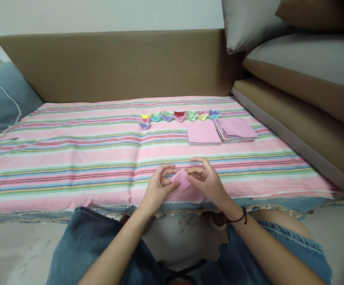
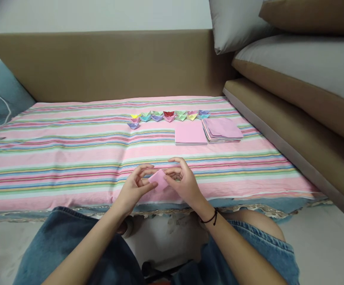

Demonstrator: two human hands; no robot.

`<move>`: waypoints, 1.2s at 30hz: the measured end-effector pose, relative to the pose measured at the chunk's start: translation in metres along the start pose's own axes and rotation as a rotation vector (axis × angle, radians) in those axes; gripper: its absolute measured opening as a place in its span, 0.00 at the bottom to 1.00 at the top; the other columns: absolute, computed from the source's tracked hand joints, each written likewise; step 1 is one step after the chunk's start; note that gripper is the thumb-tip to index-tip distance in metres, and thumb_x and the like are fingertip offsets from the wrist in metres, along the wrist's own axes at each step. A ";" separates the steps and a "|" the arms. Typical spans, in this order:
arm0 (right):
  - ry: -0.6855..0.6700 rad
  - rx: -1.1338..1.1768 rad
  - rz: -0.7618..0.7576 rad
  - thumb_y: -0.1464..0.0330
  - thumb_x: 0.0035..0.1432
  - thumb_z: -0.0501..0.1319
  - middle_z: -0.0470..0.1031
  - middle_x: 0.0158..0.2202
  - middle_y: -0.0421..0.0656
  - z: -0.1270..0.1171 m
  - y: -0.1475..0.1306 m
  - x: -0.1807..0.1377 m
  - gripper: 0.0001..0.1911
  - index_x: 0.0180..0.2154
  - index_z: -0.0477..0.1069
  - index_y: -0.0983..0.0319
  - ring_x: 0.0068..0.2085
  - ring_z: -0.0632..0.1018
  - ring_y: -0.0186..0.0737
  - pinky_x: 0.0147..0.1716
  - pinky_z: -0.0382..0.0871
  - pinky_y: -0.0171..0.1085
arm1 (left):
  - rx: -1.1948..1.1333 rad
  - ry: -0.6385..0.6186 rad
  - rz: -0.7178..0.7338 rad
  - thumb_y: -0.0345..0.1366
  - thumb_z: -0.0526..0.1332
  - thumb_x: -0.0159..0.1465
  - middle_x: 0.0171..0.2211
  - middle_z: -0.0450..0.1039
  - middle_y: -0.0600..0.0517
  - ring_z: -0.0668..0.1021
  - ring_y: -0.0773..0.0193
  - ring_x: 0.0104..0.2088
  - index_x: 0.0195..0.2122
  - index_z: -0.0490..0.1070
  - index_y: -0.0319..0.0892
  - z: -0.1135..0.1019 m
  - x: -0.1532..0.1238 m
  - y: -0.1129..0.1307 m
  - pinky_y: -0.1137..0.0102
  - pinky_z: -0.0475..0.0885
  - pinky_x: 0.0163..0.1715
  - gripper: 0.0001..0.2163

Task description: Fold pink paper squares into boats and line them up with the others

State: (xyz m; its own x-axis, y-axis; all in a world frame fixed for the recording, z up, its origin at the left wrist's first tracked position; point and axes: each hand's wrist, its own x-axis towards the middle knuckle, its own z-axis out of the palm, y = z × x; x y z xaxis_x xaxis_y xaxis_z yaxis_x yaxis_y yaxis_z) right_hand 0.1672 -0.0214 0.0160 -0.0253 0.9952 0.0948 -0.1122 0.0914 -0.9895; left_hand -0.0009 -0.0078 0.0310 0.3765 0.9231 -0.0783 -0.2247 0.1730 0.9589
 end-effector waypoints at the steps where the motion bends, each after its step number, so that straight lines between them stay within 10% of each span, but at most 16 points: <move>1: -0.001 0.006 0.003 0.68 0.48 0.66 0.76 0.34 0.40 0.001 0.001 0.000 0.23 0.45 0.60 0.57 0.35 0.77 0.37 0.34 0.70 0.35 | 0.003 0.036 0.027 0.28 0.67 0.50 0.43 0.71 0.50 0.74 0.76 0.23 0.42 0.63 0.43 0.000 0.001 -0.002 0.78 0.70 0.25 0.19; 6: 0.065 0.093 0.097 0.67 0.45 0.68 0.75 0.30 0.38 0.006 0.006 0.000 0.22 0.41 0.62 0.58 0.30 0.77 0.36 0.29 0.70 0.34 | 0.052 0.134 0.154 0.27 0.67 0.50 0.44 0.68 0.51 0.77 0.69 0.34 0.43 0.64 0.44 0.003 0.003 -0.012 0.75 0.72 0.33 0.20; 13: 0.092 0.147 0.137 0.67 0.44 0.69 0.75 0.26 0.35 -0.006 -0.003 0.004 0.23 0.41 0.62 0.58 0.25 0.74 0.32 0.26 0.67 0.31 | 0.324 -0.210 0.157 0.28 0.65 0.53 0.52 0.64 0.47 0.69 0.56 0.53 0.45 0.69 0.45 -0.007 0.000 0.001 0.69 0.73 0.42 0.17; 18: -0.134 0.104 0.189 0.67 0.44 0.68 0.74 0.24 0.35 -0.017 -0.008 0.006 0.21 0.40 0.63 0.58 0.23 0.72 0.32 0.24 0.63 0.31 | 0.345 -0.362 0.021 0.30 0.66 0.53 0.47 0.71 0.48 0.77 0.59 0.43 0.46 0.70 0.45 -0.020 0.000 0.016 0.64 0.74 0.44 0.18; 24: -0.259 -0.017 0.028 0.69 0.49 0.65 0.72 0.27 0.39 -0.017 -0.002 0.007 0.05 0.28 0.71 0.63 0.29 0.73 0.32 0.28 0.65 0.32 | 0.496 -0.317 0.082 0.36 0.65 0.55 0.36 0.75 0.48 0.78 0.61 0.36 0.33 0.76 0.41 -0.019 0.002 0.017 0.69 0.75 0.37 0.07; 36: -0.155 -0.087 -0.033 0.68 0.52 0.61 0.73 0.29 0.40 -0.008 0.001 0.005 0.03 0.31 0.72 0.61 0.32 0.75 0.36 0.33 0.69 0.35 | 0.357 0.031 0.120 0.36 0.69 0.49 0.24 0.77 0.51 0.76 0.68 0.24 0.25 0.76 0.39 -0.007 0.003 0.003 0.76 0.71 0.25 0.06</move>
State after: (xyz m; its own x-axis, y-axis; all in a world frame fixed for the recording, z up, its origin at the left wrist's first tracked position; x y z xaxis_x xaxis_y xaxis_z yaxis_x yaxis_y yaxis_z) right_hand 0.1752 -0.0162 0.0148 -0.1761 0.9749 0.1364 -0.0295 0.1333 -0.9906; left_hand -0.0069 -0.0022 0.0320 0.3383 0.9403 0.0372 0.0636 -0.0622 0.9960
